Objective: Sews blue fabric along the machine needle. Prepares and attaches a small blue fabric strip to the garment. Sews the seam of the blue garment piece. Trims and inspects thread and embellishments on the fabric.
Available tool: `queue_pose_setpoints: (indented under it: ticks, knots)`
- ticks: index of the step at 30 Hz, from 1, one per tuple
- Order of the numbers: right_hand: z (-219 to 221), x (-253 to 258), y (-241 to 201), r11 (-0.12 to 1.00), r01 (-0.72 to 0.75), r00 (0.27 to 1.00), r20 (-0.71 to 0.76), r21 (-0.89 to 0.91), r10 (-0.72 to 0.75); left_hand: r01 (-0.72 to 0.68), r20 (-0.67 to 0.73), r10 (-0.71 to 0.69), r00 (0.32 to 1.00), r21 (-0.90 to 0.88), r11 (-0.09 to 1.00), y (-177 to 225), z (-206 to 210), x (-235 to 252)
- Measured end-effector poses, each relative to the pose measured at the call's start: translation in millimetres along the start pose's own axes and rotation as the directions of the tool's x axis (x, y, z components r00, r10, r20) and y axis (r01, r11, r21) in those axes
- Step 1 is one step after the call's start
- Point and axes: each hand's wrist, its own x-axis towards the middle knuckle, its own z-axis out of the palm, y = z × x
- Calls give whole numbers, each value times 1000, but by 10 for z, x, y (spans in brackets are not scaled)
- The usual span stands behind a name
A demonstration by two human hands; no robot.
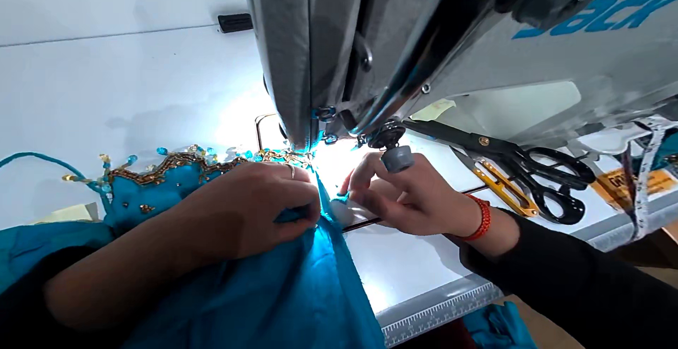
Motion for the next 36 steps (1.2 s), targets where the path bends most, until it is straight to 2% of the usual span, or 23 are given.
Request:
queue_pose_setpoints:
  ticks: [3, 5, 7, 11, 17, 23, 27, 30, 32, 34, 36]
  knots:
    - [6, -9, 13, 1000, -25, 999, -40, 15, 26, 4, 10, -4, 1000, 44, 999, 3, -1, 3]
    - [10, -11, 12, 999, -11, 1000, -20, -39, 10, -16, 3, 16, 1000, 49, 999, -4, 15, -6]
    - [12, -20, -3, 992, 31, 998, 54, -119, -25, -31, 4, 31, 1000, 39, 999, -18, 26, -18]
    - [36, -48, -18, 983, 91, 980, 189, -161, -60, -72, -6, 72, 997, 22, 997, -10, 13, -10]
    - [64, -53, -15, 955, 160, 984, 120, -250, -134, -114, 61, 113, 992, 12, 993, 8, -48, -16]
    - [73, -48, -34, 973, 103, 984, 164, -208, -69, -125, 72, 122, 990, 36, 991, 54, -76, -35]
    - [137, -46, -42, 961, 128, 985, 148, -247, -93, -135, 76, 130, 989, 64, 989, 67, -82, -30]
    - [146, -39, -53, 941, 179, 980, 141, -288, -143, -113, 107, 100, 989, 126, 986, 150, -100, -78]
    - [136, -37, -56, 941, 163, 984, 112, -297, -135, -49, 147, 22, 989, 177, 983, 322, -133, -176]
    - [124, -40, -65, 955, 102, 994, 65, -279, -87, 76, 277, -110, 954, 132, 988, 616, -283, -234]
    - [115, -40, -73, 964, 48, 999, 17, -261, -45, 181, 447, -178, 876, 37, 983, 937, -546, -204]
